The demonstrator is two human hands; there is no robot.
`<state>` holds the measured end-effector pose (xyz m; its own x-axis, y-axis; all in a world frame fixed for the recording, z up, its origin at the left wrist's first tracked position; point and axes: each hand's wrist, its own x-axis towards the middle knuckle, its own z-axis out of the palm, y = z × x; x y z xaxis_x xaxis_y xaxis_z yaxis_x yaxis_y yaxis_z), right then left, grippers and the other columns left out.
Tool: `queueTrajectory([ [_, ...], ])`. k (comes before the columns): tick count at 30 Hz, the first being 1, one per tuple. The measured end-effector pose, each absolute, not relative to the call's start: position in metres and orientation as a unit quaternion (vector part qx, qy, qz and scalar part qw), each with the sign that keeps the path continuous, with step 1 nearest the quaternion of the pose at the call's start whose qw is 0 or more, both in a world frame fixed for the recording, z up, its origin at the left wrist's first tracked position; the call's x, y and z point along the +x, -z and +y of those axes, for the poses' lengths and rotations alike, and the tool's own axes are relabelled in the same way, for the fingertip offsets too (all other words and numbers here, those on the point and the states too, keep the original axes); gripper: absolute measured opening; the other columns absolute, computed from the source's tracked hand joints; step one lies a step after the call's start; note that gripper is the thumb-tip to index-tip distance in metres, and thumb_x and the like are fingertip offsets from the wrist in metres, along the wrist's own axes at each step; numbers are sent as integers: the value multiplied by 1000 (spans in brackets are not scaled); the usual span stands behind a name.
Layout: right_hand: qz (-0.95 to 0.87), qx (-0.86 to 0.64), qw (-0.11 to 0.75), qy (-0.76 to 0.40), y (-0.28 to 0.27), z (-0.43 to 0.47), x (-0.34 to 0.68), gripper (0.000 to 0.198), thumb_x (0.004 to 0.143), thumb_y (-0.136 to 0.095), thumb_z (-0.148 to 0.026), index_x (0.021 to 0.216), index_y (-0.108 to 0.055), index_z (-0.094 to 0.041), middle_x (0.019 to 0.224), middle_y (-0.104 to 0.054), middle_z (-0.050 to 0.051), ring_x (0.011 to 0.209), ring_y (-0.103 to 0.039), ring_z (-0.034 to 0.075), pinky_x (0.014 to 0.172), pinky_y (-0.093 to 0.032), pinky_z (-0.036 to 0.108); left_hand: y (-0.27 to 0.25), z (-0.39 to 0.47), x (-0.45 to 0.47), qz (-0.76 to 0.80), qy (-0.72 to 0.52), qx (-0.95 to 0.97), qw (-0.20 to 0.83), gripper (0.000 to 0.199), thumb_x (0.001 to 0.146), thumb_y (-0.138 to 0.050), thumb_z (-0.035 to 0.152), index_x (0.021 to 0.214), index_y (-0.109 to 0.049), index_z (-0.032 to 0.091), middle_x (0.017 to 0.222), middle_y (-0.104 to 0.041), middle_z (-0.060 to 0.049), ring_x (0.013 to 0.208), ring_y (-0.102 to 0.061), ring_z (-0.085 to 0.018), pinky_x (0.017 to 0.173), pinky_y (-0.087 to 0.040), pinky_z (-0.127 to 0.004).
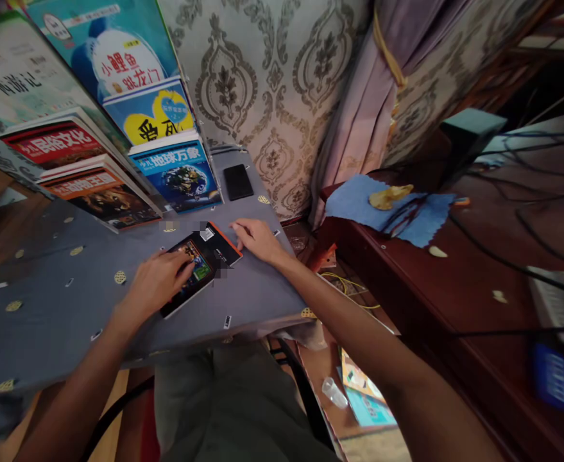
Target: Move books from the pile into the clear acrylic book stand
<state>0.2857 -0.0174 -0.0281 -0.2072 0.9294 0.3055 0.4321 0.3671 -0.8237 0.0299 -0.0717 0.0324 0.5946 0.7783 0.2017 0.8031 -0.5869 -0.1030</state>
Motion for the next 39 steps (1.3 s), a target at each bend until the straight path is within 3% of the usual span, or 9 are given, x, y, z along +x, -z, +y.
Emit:
queueTrajectory([
  [4,-729,-447,406,-321,24,-25,282,38,101,-42,-39,89,-73,-19,58,-69,0,76,-72,21,83,-52,32,-30,-78,58,-421,55,-901,87,30,96,-58,43,106,-66,16,102,-73,-12,96,-69,-29,86,-55,-44],
  [7,-724,-444,416,-326,23,-25,281,42,100,-43,-44,82,-71,-19,56,-67,0,74,-71,21,83,-52,32,-22,-85,79,-403,50,-909,96,30,95,-60,40,112,-64,14,114,-69,-13,105,-65,-29,88,-55,-43],
  [13,-719,-452,414,-328,23,-25,281,42,100,-43,-45,87,-72,-17,58,-68,0,65,-68,19,75,-52,31,-18,-84,92,-414,18,-905,96,22,99,-52,29,102,-66,13,106,-71,-16,96,-65,-28,71,-55,-37],
  [23,-690,-446,489,-294,20,-33,282,47,99,-42,-52,107,-72,-18,71,-73,3,73,-69,21,78,-51,33,-16,-81,90,-405,51,-906,116,26,101,-47,25,96,-70,14,97,-75,-13,87,-69,-25,66,-54,-32],
  [31,-752,-444,391,-292,17,-59,280,35,97,-46,-39,88,-74,-20,70,-73,2,67,-68,19,67,-50,30,-5,-81,75,-395,100,-908,94,25,99,-53,29,113,-68,14,118,-73,-13,105,-68,-24,84,-58,-36],
  [35,-786,-453,372,-196,22,-68,279,30,97,-45,-32,94,-73,-21,80,-75,5,75,-69,21,72,-52,34,-6,-65,39,-436,106,-892,59,26,99,-54,26,119,-66,14,125,-70,-12,115,-65,-26,99,-53,-42],
  [39,-809,-483,328,-73,26,-91,275,29,98,-44,-26,102,-72,-19,91,-76,10,84,-69,25,81,-52,40,-9,-55,-3,-534,93,-840,28,33,100,-49,26,130,-61,17,132,-65,-14,116,-64,-29,95,-54,-46],
])
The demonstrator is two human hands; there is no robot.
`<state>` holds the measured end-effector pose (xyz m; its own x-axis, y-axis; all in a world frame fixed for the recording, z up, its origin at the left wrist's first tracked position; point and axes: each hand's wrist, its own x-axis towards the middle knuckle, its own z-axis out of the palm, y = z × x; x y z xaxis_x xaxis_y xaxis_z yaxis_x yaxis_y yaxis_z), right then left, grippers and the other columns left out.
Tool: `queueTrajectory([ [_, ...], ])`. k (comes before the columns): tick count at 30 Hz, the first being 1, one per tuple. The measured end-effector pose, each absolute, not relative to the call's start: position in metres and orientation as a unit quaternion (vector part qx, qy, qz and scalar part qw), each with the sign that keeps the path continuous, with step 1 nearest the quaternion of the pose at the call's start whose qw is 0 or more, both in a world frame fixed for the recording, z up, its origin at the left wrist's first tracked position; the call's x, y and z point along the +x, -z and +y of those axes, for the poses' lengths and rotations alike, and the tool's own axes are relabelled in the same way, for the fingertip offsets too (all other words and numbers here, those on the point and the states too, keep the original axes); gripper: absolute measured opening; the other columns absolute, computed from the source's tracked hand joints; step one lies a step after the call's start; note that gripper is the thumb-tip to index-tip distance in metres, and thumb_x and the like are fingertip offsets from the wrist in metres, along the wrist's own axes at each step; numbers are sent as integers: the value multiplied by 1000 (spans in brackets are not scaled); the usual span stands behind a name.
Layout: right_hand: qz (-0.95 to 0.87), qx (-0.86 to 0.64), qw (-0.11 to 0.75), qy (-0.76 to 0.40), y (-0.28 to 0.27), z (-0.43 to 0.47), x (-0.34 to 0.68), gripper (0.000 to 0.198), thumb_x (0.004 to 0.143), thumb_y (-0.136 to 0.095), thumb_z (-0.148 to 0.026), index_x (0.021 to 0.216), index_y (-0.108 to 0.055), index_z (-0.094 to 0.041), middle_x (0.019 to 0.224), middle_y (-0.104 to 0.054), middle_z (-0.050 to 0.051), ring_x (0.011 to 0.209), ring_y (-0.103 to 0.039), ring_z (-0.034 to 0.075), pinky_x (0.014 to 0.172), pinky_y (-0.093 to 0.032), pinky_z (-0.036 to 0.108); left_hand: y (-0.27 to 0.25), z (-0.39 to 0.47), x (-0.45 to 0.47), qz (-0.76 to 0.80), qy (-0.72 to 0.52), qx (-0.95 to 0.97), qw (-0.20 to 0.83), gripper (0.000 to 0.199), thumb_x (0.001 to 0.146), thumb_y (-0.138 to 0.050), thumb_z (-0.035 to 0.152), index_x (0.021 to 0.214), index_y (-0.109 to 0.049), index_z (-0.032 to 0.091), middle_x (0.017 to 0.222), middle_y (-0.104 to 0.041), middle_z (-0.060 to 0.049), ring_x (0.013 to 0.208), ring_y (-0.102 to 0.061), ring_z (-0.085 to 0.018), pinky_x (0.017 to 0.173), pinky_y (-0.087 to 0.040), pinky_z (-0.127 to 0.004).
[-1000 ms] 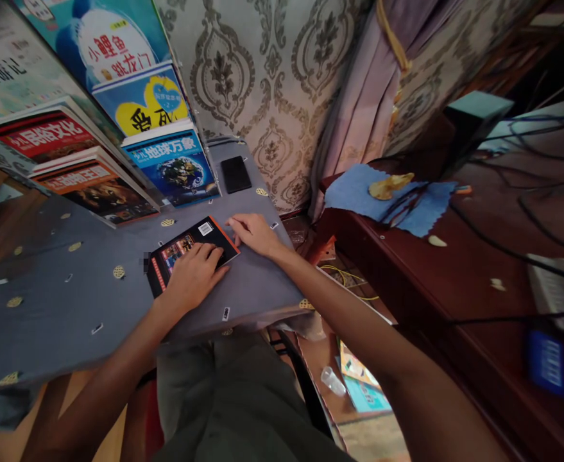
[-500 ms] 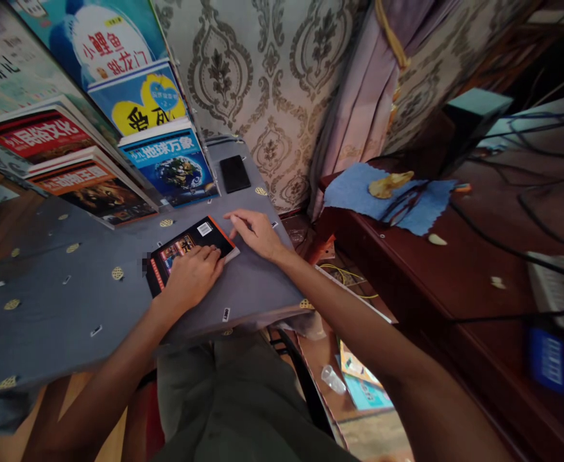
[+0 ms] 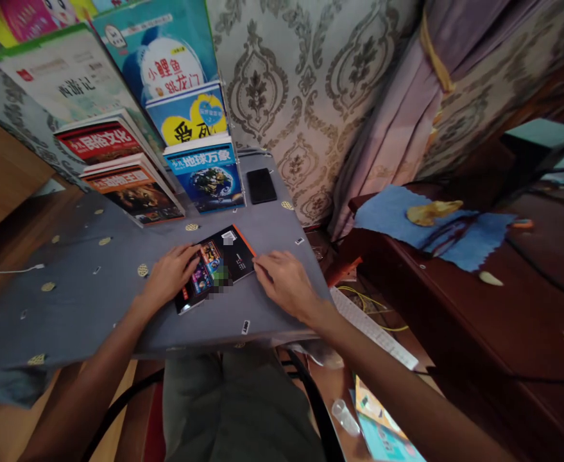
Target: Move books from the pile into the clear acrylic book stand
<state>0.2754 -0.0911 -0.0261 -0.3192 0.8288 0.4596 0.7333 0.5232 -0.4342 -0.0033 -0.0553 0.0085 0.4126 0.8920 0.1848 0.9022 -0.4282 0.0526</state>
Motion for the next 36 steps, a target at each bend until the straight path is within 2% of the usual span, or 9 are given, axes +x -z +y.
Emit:
queueTrajectory([
  [6,-820,-512,254,-33,26,-107,267,34,101,-41,-28,122,-65,-16,121,-73,15,116,-65,29,95,-49,48,-13,-66,-27,-585,144,-796,-62,26,94,-54,27,115,-69,20,108,-72,-10,99,-67,-27,88,-53,-41],
  [12,-814,-532,224,-68,22,-76,252,42,102,-42,-37,133,-57,-14,133,-66,18,124,-60,33,101,-46,51,-2,-68,-29,-594,271,-650,-389,42,81,-61,43,114,-63,17,76,-66,-2,64,-64,-18,48,-47,-25],
  [15,-814,-523,231,-99,24,-61,246,42,102,-41,-36,134,-57,-14,134,-66,17,126,-59,32,103,-45,50,3,-68,-31,-580,289,-606,-461,42,81,-59,45,112,-60,16,72,-64,0,60,-63,-16,41,-42,-20],
  [19,-817,-504,254,-119,30,-51,244,38,101,-42,-32,131,-60,-17,132,-67,14,127,-59,30,105,-45,49,4,-73,-27,-588,251,-691,-337,31,88,-54,39,109,-63,17,69,-63,1,57,-60,-15,52,-50,-26],
  [22,-822,-492,262,-120,34,-49,245,38,100,-43,-30,130,-61,-16,132,-68,14,127,-58,29,104,-46,49,7,-79,-17,-577,218,-775,-135,28,93,-52,32,113,-66,18,100,-70,-9,93,-67,-24,84,-56,-42],
  [25,-835,-476,252,-111,35,-50,247,37,99,-45,-28,129,-62,-15,137,-64,15,130,-55,29,106,-45,50,15,-87,-9,-539,202,-817,-37,35,96,-48,26,127,-60,16,138,-59,-16,129,-56,-29,106,-48,-50],
  [31,-878,-430,187,-99,29,-76,260,44,103,-42,-37,141,-54,-19,147,-57,13,140,-47,28,114,-37,53,15,-113,-26,-487,120,-864,-40,45,101,-43,31,141,-50,11,150,-51,-19,141,-47,-30,115,-43,-51],
  [33,-894,-408,161,-94,28,-91,269,49,103,-43,-45,145,-50,-21,150,-54,12,143,-44,28,117,-32,56,7,-123,-39,-448,84,-888,-61,48,99,-40,21,147,-44,14,155,-46,-16,145,-42,-28,117,-40,-50],
  [36,-919,-363,120,-95,29,-110,284,70,96,-49,-62,153,-38,-23,157,-45,11,148,-36,31,120,-26,60,-8,-136,-57,-387,18,-917,-97,72,89,-39,5,157,-25,21,165,-30,-11,153,-27,-24,121,-33,-50],
])
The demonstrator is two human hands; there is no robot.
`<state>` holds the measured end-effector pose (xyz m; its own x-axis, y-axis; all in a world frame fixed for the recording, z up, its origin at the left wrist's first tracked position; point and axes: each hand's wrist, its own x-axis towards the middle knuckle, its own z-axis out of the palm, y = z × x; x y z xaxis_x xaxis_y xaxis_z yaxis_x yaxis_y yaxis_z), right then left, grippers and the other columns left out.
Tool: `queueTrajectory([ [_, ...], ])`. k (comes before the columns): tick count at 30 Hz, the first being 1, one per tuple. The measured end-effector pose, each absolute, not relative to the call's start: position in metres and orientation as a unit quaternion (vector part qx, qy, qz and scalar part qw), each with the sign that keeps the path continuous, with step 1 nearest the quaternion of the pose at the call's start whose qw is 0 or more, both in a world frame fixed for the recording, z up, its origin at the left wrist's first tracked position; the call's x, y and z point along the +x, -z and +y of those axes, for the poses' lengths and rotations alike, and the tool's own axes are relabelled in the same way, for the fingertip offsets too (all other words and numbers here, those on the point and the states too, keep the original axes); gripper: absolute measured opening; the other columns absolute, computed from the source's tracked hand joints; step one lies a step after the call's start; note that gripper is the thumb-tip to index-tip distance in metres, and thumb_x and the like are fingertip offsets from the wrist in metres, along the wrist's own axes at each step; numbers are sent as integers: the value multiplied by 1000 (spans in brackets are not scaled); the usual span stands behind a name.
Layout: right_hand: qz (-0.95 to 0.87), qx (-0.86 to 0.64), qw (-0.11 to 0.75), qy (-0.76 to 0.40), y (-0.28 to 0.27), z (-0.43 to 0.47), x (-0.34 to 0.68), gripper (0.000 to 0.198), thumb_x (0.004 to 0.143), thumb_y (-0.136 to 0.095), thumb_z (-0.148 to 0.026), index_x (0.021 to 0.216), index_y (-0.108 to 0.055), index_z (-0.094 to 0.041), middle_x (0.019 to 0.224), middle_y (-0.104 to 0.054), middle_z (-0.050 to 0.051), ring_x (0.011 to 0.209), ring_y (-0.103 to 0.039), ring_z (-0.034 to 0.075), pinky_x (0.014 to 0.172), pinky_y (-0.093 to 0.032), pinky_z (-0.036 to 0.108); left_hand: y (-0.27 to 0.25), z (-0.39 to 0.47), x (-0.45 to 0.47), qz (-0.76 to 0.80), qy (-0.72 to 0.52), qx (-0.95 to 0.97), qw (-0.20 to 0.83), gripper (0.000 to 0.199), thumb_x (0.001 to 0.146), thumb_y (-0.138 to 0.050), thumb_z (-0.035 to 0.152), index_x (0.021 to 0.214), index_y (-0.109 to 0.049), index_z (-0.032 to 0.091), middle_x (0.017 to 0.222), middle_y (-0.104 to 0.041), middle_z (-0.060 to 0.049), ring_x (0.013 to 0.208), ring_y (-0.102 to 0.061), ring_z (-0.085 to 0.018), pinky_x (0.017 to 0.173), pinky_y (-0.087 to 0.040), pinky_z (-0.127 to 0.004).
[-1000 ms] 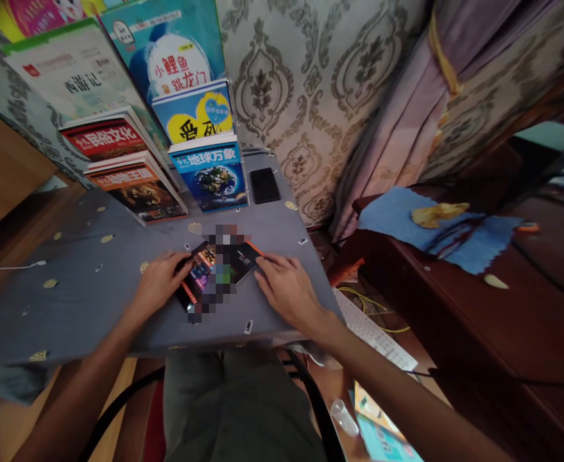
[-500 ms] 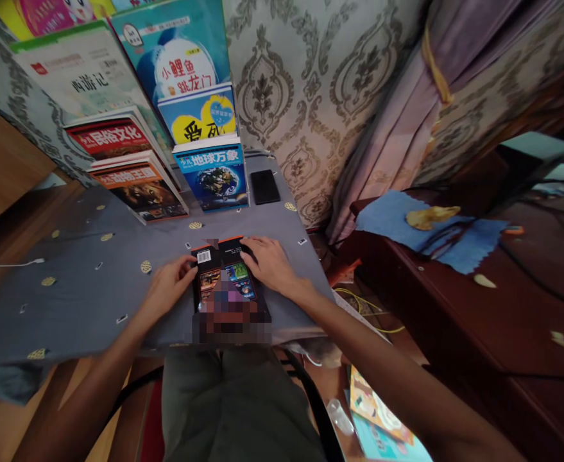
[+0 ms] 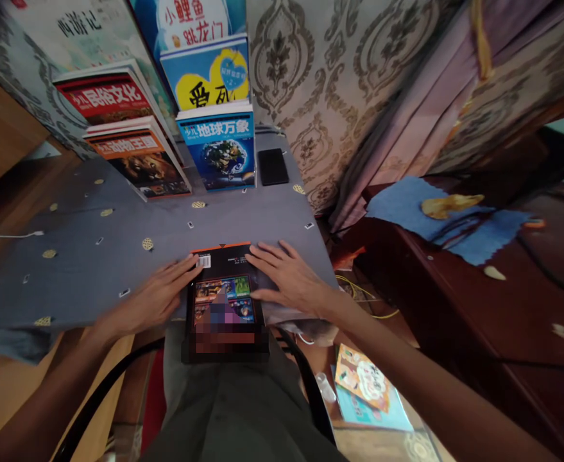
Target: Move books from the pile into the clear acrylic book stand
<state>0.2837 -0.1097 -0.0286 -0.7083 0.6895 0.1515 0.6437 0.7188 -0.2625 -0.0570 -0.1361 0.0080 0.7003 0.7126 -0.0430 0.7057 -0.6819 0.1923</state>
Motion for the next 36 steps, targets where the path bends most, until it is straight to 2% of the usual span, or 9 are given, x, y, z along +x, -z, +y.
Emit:
queueTrajectory([
  [4,-939,-321,69,-102,34,-127,294,108,79,-64,-75,160,-19,-21,164,-32,14,152,-25,36,121,-20,64,-21,-148,-70,347,48,927,130,92,85,-46,7,161,3,24,169,-8,-10,156,-8,-25,124,-23,-52],
  [8,-933,-343,59,-90,37,-139,287,112,77,-75,-61,162,-13,-20,164,-29,16,153,-20,37,121,-19,64,-18,-155,-71,337,56,931,130,96,90,-58,25,160,9,25,169,-5,-12,156,-8,-28,124,-22,-52],
  [16,-927,-346,89,-117,25,-145,265,83,86,-67,-33,158,-27,-17,163,-33,17,153,-21,34,120,-20,67,-8,-168,-75,370,-39,926,62,64,95,-59,38,154,-35,30,154,-48,-12,144,-43,-30,116,-36,-54],
  [21,-926,-298,138,-186,22,-141,260,59,94,-58,-29,150,-44,-25,155,-48,9,150,-33,26,123,-16,62,-23,-179,-84,390,-138,892,183,39,98,-52,42,133,-61,29,127,-69,-10,118,-64,-25,103,-50,-43],
  [24,-908,-264,195,-259,22,-140,259,41,101,-48,-33,141,-55,-28,141,-63,6,140,-49,21,123,-22,55,-20,-183,-75,452,-245,818,258,36,99,-43,44,113,-70,25,104,-74,-8,97,-69,-24,87,-55,-36],
  [27,-870,-273,255,-321,21,-143,254,36,104,-41,-43,124,-66,-26,124,-71,7,121,-62,22,111,-42,45,-13,-179,-52,546,-341,704,298,43,100,-37,50,92,-70,22,82,-70,-4,79,-65,-21,74,-54,-32],
  [30,-820,-331,286,-370,15,-149,248,43,102,-40,-53,95,-70,-23,96,-73,7,93,-67,22,85,-54,36,-9,-164,-25,604,-436,596,299,41,99,-38,51,78,-58,22,72,-61,-1,72,-58,-17,68,-51,-27],
  [33,-761,-388,308,-418,9,-153,243,50,100,-39,-60,76,-61,-21,72,-64,2,68,-60,17,64,-50,30,-3,-145,-5,588,-482,557,334,30,98,-42,48,94,-56,21,86,-64,-1,86,-62,-17,78,-53,-26],
  [36,-684,-438,326,-483,7,-151,241,48,97,-42,-63,73,-51,-22,63,-59,-2,55,-55,13,52,-44,25,7,-128,5,559,-478,537,412,31,97,-44,42,121,-46,23,102,-68,-5,97,-67,-18,87,-55,-32],
])
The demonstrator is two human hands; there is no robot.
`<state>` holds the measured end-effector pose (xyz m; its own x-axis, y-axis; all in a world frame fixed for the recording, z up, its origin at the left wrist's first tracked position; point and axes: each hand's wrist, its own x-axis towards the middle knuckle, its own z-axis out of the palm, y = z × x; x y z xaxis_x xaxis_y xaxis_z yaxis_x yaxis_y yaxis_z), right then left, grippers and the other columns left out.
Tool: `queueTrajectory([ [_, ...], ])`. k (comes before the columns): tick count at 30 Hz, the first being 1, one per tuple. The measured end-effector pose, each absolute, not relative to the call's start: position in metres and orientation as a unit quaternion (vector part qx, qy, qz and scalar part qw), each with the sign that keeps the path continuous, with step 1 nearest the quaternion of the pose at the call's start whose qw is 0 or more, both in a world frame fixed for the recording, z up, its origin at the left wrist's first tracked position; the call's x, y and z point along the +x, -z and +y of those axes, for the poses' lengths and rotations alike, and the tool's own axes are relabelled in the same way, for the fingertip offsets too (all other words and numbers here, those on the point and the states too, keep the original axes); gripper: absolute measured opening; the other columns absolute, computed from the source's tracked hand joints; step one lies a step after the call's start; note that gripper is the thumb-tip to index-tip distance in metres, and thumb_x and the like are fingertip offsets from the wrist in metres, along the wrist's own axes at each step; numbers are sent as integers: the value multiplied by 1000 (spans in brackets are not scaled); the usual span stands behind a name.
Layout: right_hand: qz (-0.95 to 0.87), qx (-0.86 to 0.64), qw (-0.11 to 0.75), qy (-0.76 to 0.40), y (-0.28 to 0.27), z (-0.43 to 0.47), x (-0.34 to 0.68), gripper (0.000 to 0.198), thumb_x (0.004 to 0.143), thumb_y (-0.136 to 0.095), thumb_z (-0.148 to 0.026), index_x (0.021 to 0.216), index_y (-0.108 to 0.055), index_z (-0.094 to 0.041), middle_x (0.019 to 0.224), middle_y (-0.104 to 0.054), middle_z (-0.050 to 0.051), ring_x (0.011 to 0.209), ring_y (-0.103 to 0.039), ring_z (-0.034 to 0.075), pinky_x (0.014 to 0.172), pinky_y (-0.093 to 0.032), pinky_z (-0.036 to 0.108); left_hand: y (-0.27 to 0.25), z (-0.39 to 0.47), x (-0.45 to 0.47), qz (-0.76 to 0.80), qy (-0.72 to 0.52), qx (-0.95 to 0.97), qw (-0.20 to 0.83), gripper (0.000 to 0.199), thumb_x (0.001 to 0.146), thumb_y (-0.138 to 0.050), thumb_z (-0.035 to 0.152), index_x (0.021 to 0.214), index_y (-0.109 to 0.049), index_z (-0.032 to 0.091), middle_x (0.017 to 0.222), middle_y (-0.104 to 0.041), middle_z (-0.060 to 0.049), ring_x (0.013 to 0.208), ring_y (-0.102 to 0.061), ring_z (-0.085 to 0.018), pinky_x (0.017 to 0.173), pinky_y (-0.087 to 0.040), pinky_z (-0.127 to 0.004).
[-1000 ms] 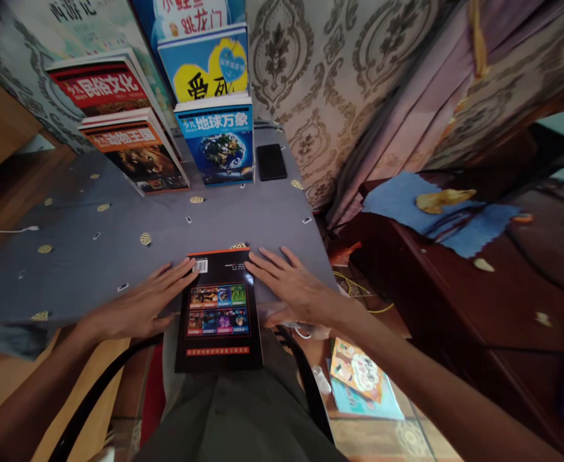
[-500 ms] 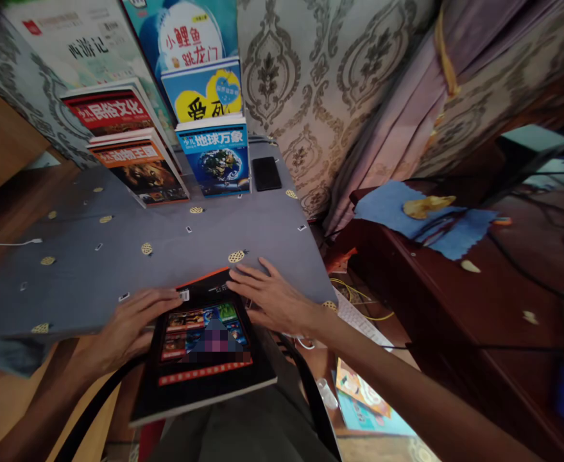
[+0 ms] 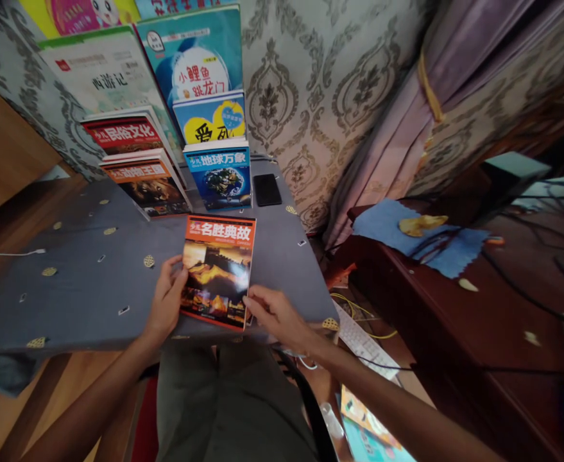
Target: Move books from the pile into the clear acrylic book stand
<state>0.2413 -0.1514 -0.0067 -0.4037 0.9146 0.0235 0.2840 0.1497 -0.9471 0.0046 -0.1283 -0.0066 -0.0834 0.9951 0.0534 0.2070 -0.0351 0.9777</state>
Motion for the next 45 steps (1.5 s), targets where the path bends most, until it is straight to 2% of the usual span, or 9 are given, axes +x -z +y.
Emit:
queueTrajectory([
  [6,-539,-494,347,-588,7,-133,246,45,86,-50,-68,77,-45,-24,50,-56,-6,41,-58,13,35,-35,19,18,-112,8,532,-429,576,449,34,95,-48,36,125,-43,22,106,-68,-5,91,-68,-17,82,-57,-33],
  [10,-518,-526,333,-587,8,-119,259,41,83,-54,-63,76,-46,-24,47,-53,-6,39,-60,14,33,-35,20,7,-108,8,571,-283,717,284,30,97,-49,34,124,-52,21,88,-67,-2,79,-66,-19,75,-53,-32],
  [13,-556,-551,298,-547,10,-113,270,38,84,-53,-59,71,-46,-24,44,-51,-7,37,-58,15,34,-34,21,-3,-103,10,585,-175,781,136,23,98,-48,29,115,-61,22,98,-70,-8,90,-67,-25,77,-52,-36],
  [21,-734,-608,235,-192,-2,-106,275,34,94,-43,-40,71,-60,-23,59,-66,3,54,-62,21,53,-40,30,5,-49,4,521,-195,830,39,24,97,-43,20,112,-61,18,122,-65,-12,120,-58,-28,103,-48,-47],
  [25,-792,-517,278,-169,-2,-84,237,33,98,-38,-28,116,-65,-21,96,-77,8,84,-73,25,75,-54,35,20,-31,3,505,-216,833,59,29,96,-43,17,121,-57,18,130,-64,-13,135,-50,-28,107,-47,-48],
  [27,-827,-446,304,-155,2,-66,212,42,97,-37,-21,135,-55,-18,125,-70,13,115,-66,26,96,-52,41,24,-28,3,506,-219,832,64,32,96,-43,17,126,-54,17,131,-63,-16,132,-53,-28,105,-47,-49],
  [29,-854,-406,290,-147,7,-47,190,49,96,-36,-17,144,-45,-14,141,-60,17,130,-57,26,108,-46,45,27,-29,2,500,-226,834,66,32,96,-43,18,127,-53,16,130,-64,-16,129,-56,-28,105,-47,-50],
  [36,-869,-443,177,-128,17,-21,173,61,88,-42,-3,149,-38,-5,148,-52,25,139,-50,28,118,-31,54,31,-32,1,500,-223,836,51,33,98,-42,18,130,-52,17,130,-65,-16,131,-54,-28,105,-47,-50],
  [45,-790,-551,243,-111,28,-13,254,49,88,-43,-5,133,-56,-17,132,-69,12,121,-64,25,116,-35,53,37,-31,2,497,-228,837,17,39,99,-41,20,137,-48,17,131,-65,-15,132,-55,-28,107,-47,-50],
])
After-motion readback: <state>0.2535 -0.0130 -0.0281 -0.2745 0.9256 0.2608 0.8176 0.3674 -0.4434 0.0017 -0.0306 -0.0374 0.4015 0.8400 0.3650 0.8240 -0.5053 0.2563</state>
